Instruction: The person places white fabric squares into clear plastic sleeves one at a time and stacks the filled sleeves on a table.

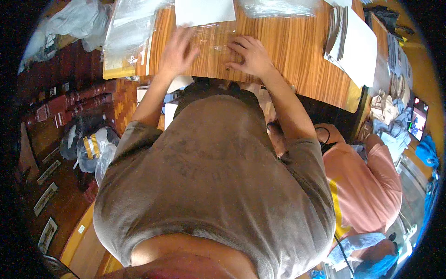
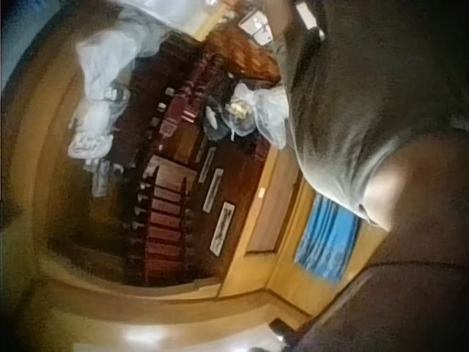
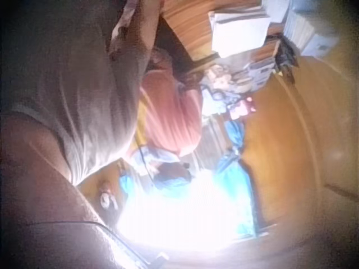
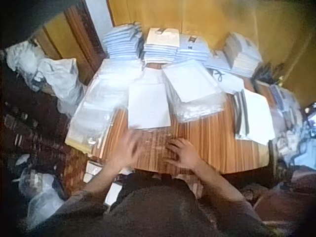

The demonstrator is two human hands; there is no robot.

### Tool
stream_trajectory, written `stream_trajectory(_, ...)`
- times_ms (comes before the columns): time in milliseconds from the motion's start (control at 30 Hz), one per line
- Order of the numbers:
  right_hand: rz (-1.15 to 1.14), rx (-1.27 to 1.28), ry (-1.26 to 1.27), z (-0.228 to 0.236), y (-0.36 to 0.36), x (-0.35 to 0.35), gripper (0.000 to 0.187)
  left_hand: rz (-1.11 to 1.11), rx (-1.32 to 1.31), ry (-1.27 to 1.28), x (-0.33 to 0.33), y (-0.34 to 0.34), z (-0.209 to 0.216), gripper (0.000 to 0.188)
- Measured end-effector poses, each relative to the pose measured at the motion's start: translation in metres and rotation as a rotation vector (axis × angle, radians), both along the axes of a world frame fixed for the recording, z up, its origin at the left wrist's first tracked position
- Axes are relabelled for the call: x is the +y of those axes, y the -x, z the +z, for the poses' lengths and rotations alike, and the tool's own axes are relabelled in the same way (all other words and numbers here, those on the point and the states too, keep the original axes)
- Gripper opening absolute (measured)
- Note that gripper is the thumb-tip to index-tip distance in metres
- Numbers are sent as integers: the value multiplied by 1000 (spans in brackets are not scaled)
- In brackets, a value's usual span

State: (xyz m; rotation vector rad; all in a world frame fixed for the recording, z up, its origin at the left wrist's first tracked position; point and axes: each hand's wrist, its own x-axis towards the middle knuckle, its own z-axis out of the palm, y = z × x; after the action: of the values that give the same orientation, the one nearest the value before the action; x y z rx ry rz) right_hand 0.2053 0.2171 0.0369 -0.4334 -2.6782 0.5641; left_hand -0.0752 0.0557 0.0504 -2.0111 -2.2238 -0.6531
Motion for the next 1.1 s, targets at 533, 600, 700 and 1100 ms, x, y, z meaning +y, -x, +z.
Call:
stream_trajectory(533, -82, 131, 99, -28, -45, -49, 28, -161, -299, -66, -97, -7, -23, 17)
stream_trajectory(600, -143, 158, 180, -31, -41, -49, 23, -135, -370, -80, -93, -6, -19, 16)
stream_trajectory(700, -157, 138, 170, -21, -36, -52, 19, -68, -411, -72, -92, -4, -20, 13)
stream_trajectory(1100, -356, 189, 130, -32, -22, -55, 21, 104, -347, -100, -94, -2, -36, 24)
